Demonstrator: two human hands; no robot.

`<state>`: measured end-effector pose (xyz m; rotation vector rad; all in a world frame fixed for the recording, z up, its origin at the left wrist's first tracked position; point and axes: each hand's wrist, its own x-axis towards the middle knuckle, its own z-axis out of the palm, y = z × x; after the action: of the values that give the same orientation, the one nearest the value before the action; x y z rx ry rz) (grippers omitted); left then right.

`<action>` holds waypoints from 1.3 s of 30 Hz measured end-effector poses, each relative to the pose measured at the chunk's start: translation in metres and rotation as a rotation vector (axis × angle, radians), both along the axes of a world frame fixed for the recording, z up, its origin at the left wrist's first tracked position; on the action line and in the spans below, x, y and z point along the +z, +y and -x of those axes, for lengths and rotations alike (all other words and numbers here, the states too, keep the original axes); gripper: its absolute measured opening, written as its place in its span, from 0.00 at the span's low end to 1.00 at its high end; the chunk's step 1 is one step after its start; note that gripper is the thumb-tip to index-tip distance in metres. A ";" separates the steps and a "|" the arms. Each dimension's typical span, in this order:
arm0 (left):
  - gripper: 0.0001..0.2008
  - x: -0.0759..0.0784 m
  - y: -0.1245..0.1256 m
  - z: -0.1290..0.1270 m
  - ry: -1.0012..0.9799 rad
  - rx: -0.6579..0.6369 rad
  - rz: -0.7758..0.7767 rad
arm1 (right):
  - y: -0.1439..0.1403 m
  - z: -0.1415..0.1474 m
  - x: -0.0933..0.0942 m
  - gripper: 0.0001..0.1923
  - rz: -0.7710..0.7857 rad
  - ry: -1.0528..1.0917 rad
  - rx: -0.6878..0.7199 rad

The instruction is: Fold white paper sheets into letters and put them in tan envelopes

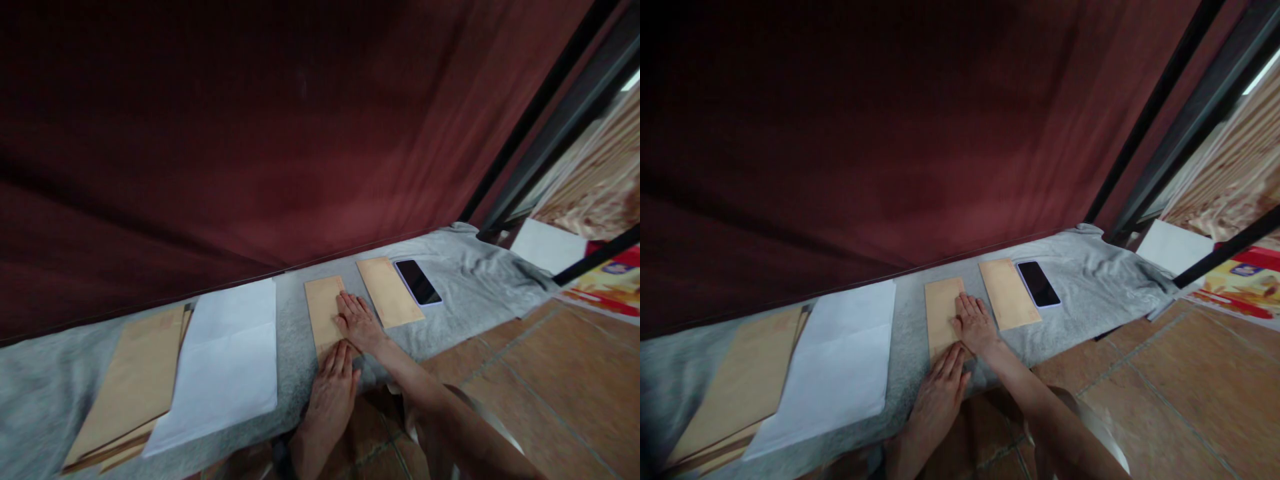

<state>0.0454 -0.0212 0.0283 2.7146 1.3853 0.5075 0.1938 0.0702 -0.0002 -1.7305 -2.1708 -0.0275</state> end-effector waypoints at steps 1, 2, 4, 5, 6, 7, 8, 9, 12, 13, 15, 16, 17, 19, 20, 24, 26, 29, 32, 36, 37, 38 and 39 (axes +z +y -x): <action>0.21 -0.003 0.000 0.002 0.009 -0.004 -0.003 | -0.004 -0.002 0.001 0.28 0.009 -0.001 0.018; 0.22 -0.005 -0.001 0.003 0.016 -0.010 0.000 | -0.008 -0.003 0.001 0.28 0.018 -0.001 0.035; 0.23 -0.006 -0.001 0.005 0.024 -0.017 0.015 | -0.014 -0.005 0.002 0.29 0.037 0.000 0.055; 0.22 -0.005 0.000 0.005 0.023 -0.020 0.022 | -0.016 -0.006 0.002 0.29 0.044 0.002 0.056; 0.21 -0.003 0.002 0.005 0.020 -0.019 0.032 | -0.018 -0.005 0.001 0.29 0.050 0.002 0.052; 0.20 0.001 0.003 0.005 0.013 -0.018 0.044 | -0.020 -0.005 0.000 0.29 0.053 0.001 0.044; 0.19 0.005 0.005 0.004 0.004 -0.019 0.056 | -0.022 -0.004 -0.001 0.29 0.053 -0.001 0.033; 0.18 0.009 0.007 0.004 -0.006 -0.019 0.066 | -0.023 -0.003 -0.002 0.29 0.051 -0.003 0.022; 0.19 0.017 0.012 0.004 -0.036 -0.003 0.077 | -0.029 -0.002 -0.005 0.29 0.042 -0.007 0.012; 0.19 0.017 0.014 0.005 -0.040 0.009 0.080 | -0.031 -0.002 -0.006 0.29 0.037 -0.006 0.019; 0.20 0.012 0.020 0.008 -0.027 0.030 0.078 | -0.037 -0.004 -0.006 0.29 0.028 -0.004 0.041; 0.21 0.009 0.024 0.010 -0.016 0.036 0.067 | -0.040 -0.005 -0.006 0.29 0.024 -0.003 0.049; 0.21 0.004 0.028 0.012 -0.004 0.038 0.051 | -0.044 -0.006 -0.005 0.30 0.021 -0.004 0.056; 0.23 -0.005 0.036 0.015 0.015 0.026 0.010 | -0.051 -0.007 -0.006 0.30 0.019 -0.013 0.076; 0.25 -0.010 0.040 0.016 0.025 0.011 -0.007 | -0.055 -0.007 -0.007 0.30 0.014 -0.018 0.087; 0.28 -0.020 0.050 0.012 0.065 -0.042 -0.030 | -0.071 0.001 -0.017 0.29 -0.067 -0.028 0.098; 0.27 -0.022 0.055 0.008 0.074 -0.024 -0.019 | -0.080 0.008 -0.025 0.29 -0.129 -0.026 0.100; 0.27 -0.024 0.067 0.005 0.102 -0.002 0.020 | -0.092 0.018 -0.035 0.30 -0.126 -0.014 0.117; 0.27 -0.024 0.087 0.001 0.145 -0.011 0.036 | -0.100 0.025 -0.038 0.34 -0.013 0.005 0.132; 0.28 -0.021 0.122 -0.014 0.197 -0.004 0.018 | -0.106 0.024 -0.032 0.38 0.025 0.003 0.146; 0.28 -0.020 0.130 -0.019 0.203 0.018 0.021 | -0.106 0.023 -0.030 0.39 0.008 0.003 0.156; 0.28 -0.019 0.138 -0.025 0.207 0.044 0.028 | -0.107 0.021 -0.028 0.39 -0.009 0.001 0.177; 0.28 -0.018 0.145 -0.031 0.209 0.068 0.036 | -0.107 0.019 -0.026 0.40 -0.021 0.000 0.200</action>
<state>0.0768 0.1237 0.0106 2.7658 1.5216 0.2042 0.1746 -0.0366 -0.0267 -1.4946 -2.3244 0.0008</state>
